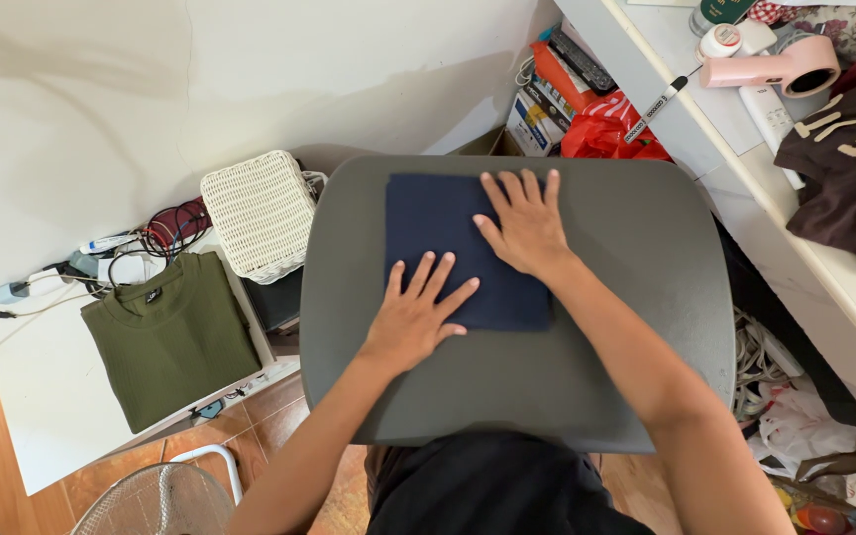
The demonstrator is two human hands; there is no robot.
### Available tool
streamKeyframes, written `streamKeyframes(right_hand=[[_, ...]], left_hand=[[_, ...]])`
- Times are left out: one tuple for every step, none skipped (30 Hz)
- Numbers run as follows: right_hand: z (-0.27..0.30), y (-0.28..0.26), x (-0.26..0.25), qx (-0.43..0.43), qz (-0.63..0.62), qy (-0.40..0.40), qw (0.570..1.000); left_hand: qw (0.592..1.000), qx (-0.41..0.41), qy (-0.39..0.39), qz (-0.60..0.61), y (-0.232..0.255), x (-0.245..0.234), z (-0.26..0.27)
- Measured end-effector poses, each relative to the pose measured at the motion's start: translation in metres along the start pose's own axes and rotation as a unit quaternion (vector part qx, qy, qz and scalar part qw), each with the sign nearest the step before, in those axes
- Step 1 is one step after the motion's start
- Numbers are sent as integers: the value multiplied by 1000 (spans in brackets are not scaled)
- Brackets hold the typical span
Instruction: The person folds a navy blue t-shirt by first laying it flat on a surface, then folding in the sides and sleeves, and finally folding the bottom up to create a compact square.
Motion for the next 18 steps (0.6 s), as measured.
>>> streamKeyframes(right_hand=[[10,3,-3,8,8,14,1000],[19,5,-6,17,17,28,999],[26,6,-6,26,31,17,999],[33,9,-7,37,45,8,998],[40,11,-9,48,60,-2,997],[47,11,-12,53,63,-1,997],[55,11,-15,58,65,0,996],[63,9,-18,61,67,0,996],[72,8,-20,72,63,-2,995],[81,5,-22,81,58,-5,995],[89,2,-23,90,53,-8,994],[97,-2,-25,96,56,-2,994],[105,-6,-28,102,60,4,993],[111,-9,-31,108,65,9,992],[116,-13,-34,106,68,5,992],[121,-17,-39,104,72,0,992],[123,-19,-45,102,76,-5,992],[123,-16,-47,134,62,-66,987]], left_hand=[[1000,6,0,-3,-4,-1,2],[1000,9,-5,-3,-9,-1,5],[1000,12,-11,-2,-14,-1,7],[1000,17,-16,-1,-19,-1,8],[1000,7,-17,8,-25,-2,10],[1000,-2,-17,15,-33,-3,11],[1000,-11,-17,23,-41,-3,12],[999,-30,-10,23,-48,-3,12],[999,-48,-3,23,-54,-1,10],[997,-68,4,22,-60,2,9],[997,-77,3,20,-65,6,6],[996,-86,3,19,-70,9,2],[995,-95,2,17,-76,12,-1],[994,-104,0,12,-82,14,-6],[993,-114,-2,6,-88,15,-11],[992,-123,-3,1,-94,15,-17],[991,-135,7,-10,-98,13,-22],[989,-147,16,-23,-101,10,-28]])
Point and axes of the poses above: each hand's wrist, its own z-axis away from the middle knuckle, its own x-axis out of the palm, y = z × x, the point moved 4 cm from there along -z, towards the middle knuckle
